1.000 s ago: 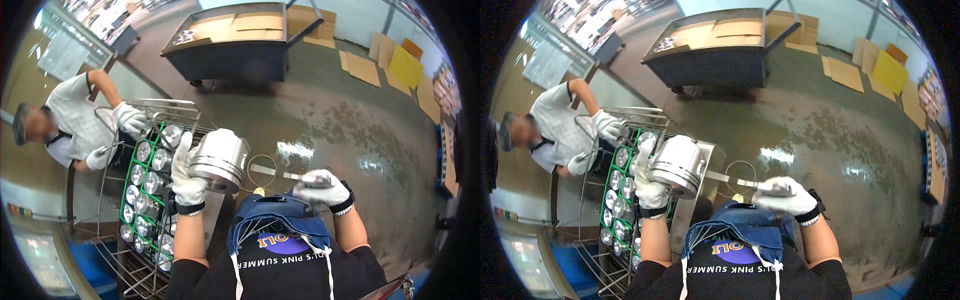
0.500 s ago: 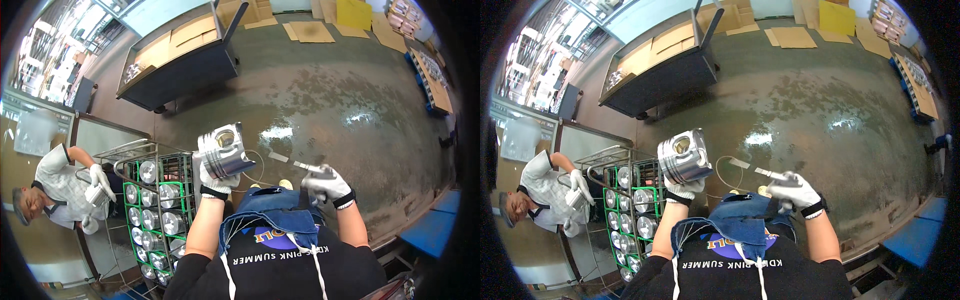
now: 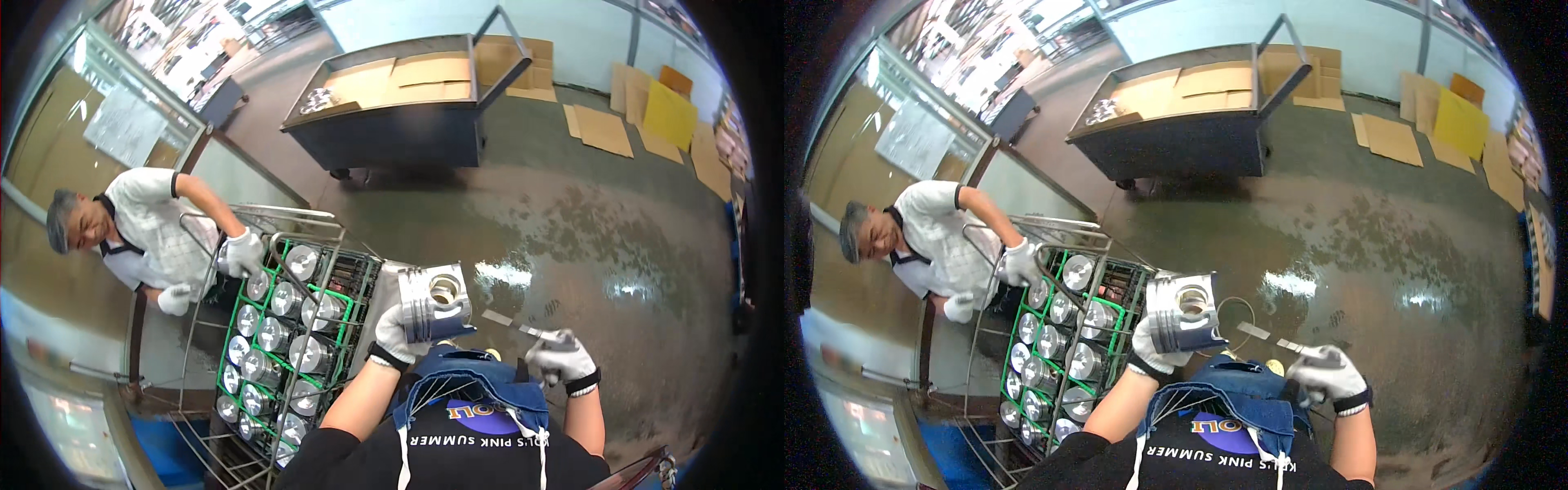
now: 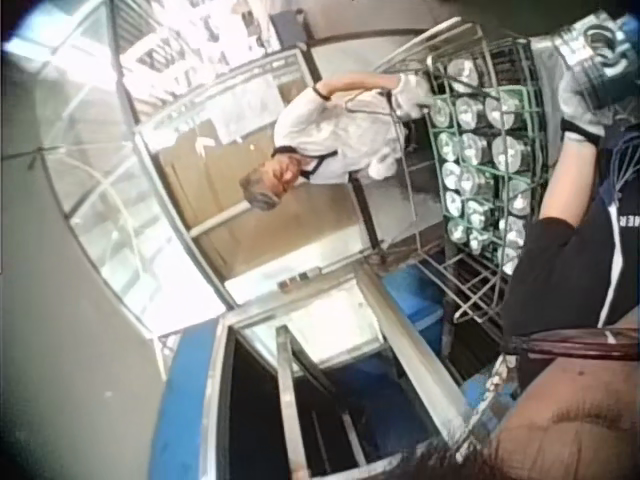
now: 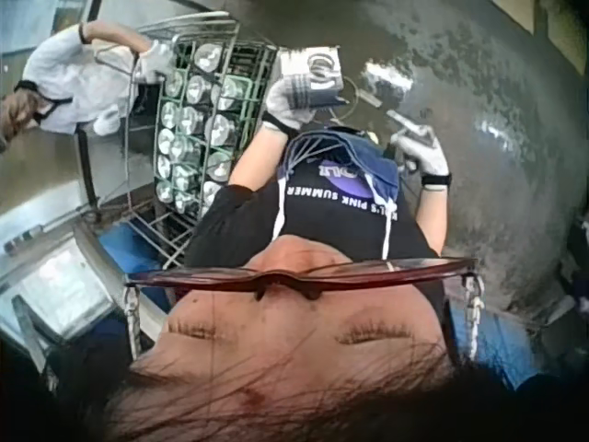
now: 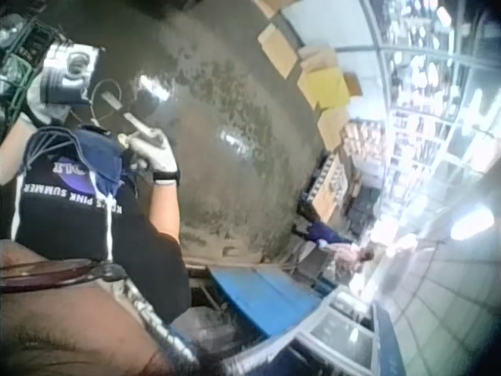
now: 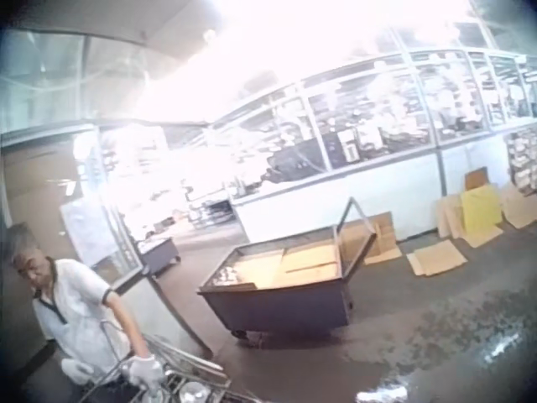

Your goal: Inspecting, cleaning with an air nozzle, and organizing engine pistons in an industrial cleaning machine.

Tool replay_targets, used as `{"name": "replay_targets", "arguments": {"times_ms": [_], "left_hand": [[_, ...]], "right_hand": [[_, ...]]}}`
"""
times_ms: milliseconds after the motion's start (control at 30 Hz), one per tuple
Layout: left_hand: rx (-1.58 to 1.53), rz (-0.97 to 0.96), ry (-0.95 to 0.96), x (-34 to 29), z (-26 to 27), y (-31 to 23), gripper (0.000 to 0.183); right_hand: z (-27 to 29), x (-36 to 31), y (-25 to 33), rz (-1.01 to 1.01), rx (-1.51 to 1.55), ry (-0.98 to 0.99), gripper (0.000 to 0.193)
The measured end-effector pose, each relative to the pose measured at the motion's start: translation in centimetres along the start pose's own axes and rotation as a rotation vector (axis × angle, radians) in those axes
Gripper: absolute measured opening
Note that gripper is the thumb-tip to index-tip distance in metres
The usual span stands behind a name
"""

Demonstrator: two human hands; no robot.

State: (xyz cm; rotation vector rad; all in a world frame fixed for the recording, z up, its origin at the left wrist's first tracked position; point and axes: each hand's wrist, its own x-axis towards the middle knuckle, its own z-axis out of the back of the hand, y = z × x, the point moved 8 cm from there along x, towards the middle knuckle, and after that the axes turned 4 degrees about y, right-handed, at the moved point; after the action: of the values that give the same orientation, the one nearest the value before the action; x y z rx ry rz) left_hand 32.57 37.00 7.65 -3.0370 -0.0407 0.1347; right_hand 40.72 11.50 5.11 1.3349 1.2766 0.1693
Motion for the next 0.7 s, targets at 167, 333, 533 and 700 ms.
{"name": "replay_targets", "arguments": {"times_ms": [167, 333, 533, 700], "left_hand": [[0.19, -0.217, 0.089, -3.8, -3.0, -4.4, 0.073], [0.402, -0.607, -0.122, -9.2, -5.9, -9.5, 0.056], [0.306, -0.966, -0.264, -20.2, -5.2, -17.1, 0.061], [0.68, -0.776, -0.221, -20.7, -8.0, -22.3, 0.065]], "right_hand": [[-1.1, 3.5, 1.6, 0.048, 0.288, -0.044, 0.027], [-7.2, 4.9, 4.7, 0.017, -0.212, 0.351, 0.029], [-12.0, 7.5, 5.4, -0.02, -0.298, 0.434, 0.032], [-12.0, 9.3, 6.1, 0.187, -0.403, 0.111, 0.031]]}}
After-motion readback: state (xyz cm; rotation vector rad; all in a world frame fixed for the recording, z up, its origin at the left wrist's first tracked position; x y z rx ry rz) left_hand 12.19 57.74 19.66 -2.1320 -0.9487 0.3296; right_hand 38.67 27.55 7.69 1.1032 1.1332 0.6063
